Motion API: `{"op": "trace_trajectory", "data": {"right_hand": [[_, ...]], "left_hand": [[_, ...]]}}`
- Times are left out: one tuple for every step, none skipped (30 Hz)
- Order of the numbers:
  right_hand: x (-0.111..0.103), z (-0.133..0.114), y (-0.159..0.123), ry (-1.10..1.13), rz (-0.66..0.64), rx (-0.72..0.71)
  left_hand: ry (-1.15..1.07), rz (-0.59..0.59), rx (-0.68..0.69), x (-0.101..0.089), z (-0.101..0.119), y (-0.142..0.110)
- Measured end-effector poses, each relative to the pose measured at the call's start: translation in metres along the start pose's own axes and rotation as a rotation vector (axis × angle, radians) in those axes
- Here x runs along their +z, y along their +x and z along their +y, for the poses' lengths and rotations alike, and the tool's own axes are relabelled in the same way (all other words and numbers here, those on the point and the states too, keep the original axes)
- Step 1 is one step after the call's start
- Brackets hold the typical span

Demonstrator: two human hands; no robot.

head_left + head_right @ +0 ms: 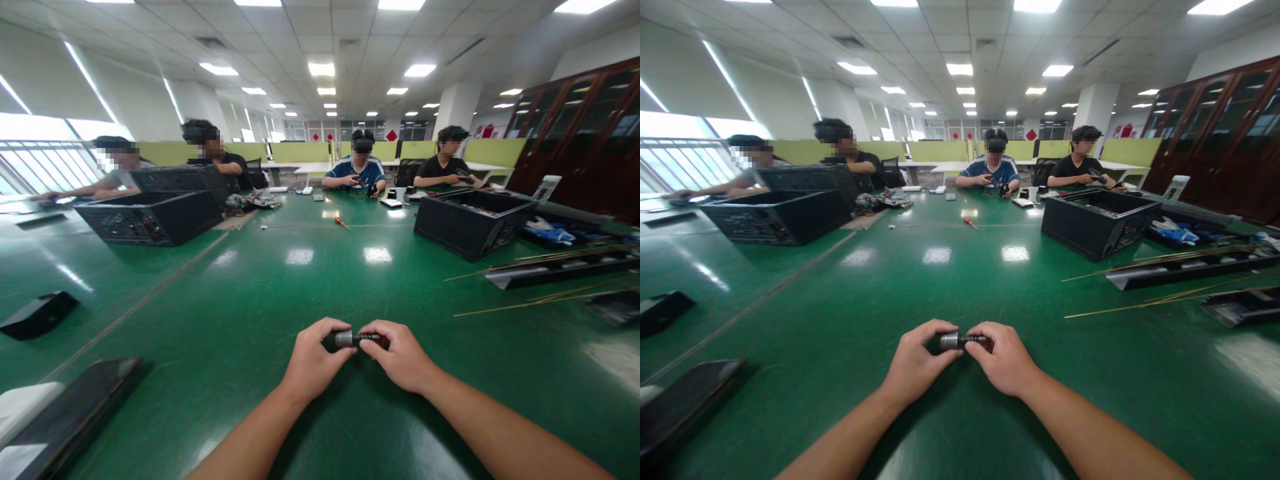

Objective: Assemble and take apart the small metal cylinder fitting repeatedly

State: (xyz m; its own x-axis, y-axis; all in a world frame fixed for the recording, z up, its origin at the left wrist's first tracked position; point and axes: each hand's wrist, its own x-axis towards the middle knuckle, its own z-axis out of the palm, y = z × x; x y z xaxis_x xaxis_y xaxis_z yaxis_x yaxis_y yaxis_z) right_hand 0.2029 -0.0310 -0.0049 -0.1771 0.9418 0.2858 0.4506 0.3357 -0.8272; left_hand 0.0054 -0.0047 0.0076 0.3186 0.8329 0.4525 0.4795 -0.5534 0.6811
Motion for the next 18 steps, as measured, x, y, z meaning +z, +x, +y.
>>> {"op": "trace_trajectory", "data": {"right_hand": [[-0.0008,-0.0011,0.0001,-0.013,0.005,-0.018],[-0.0015,-0.0022,0.0001,-0.022,0.010,-0.035],[-0.0021,-0.0032,0.0000,-0.028,0.015,-0.050],[-0.0025,-0.0041,-0.0002,-0.031,0.020,-0.060],[-0.0028,-0.0047,-0.0005,-0.032,0.022,-0.066],[-0.0030,-0.0051,-0.0008,-0.034,0.024,-0.070],[-0.0031,-0.0052,-0.0011,-0.036,0.025,-0.071],[-0.0031,-0.0049,-0.0013,-0.037,0.027,-0.070],[-0.0032,-0.0045,-0.0014,-0.036,0.029,-0.068],[-0.0032,-0.0039,-0.0013,-0.035,0.034,-0.067],[-0.0032,-0.0032,-0.0012,-0.033,0.037,-0.066],[-0.0031,-0.0025,-0.0010,-0.031,0.039,-0.066],[-0.0031,-0.0019,-0.0007,-0.031,0.041,-0.066],[-0.0032,-0.0013,-0.0004,-0.031,0.042,-0.068],[-0.0032,-0.0008,-0.0002,-0.032,0.042,-0.069],[-0.0034,-0.0005,-0.0001,-0.032,0.041,-0.072],[-0.0036,-0.0005,-0.0001,-0.032,0.041,-0.076],[-0.0039,-0.0007,-0.0002,-0.031,0.044,-0.081]], "left_hand": [[0.004,0.005,0.009,-0.0001,0.0000,-0.0004],[0.005,0.012,0.021,-0.0001,0.0001,-0.0008],[0.004,0.019,0.033,-0.0002,0.0002,-0.0012],[0.005,0.027,0.044,-0.0003,0.0005,-0.0015],[0.006,0.033,0.052,-0.0004,0.0008,-0.0018],[0.008,0.038,0.056,-0.0006,0.0013,-0.0019],[0.011,0.041,0.057,-0.0008,0.0018,-0.0020],[0.014,0.043,0.056,-0.0011,0.0024,-0.0019],[0.015,0.045,0.054,-0.0014,0.0029,-0.0018],[0.015,0.049,0.054,-0.0017,0.0033,-0.0015],[0.015,0.052,0.054,-0.0020,0.0035,-0.0013],[0.016,0.054,0.054,-0.0023,0.0035,-0.0011],[0.017,0.056,0.055,-0.0025,0.0032,-0.0009],[0.020,0.056,0.056,-0.0027,0.0028,-0.0009],[0.022,0.056,0.058,-0.0028,0.0023,-0.0009],[0.024,0.055,0.062,-0.0029,0.0018,-0.0011],[0.025,0.055,0.066,-0.0030,0.0014,-0.0013],[0.023,0.053,0.073,-0.0032,0.0011,-0.0015]]}}
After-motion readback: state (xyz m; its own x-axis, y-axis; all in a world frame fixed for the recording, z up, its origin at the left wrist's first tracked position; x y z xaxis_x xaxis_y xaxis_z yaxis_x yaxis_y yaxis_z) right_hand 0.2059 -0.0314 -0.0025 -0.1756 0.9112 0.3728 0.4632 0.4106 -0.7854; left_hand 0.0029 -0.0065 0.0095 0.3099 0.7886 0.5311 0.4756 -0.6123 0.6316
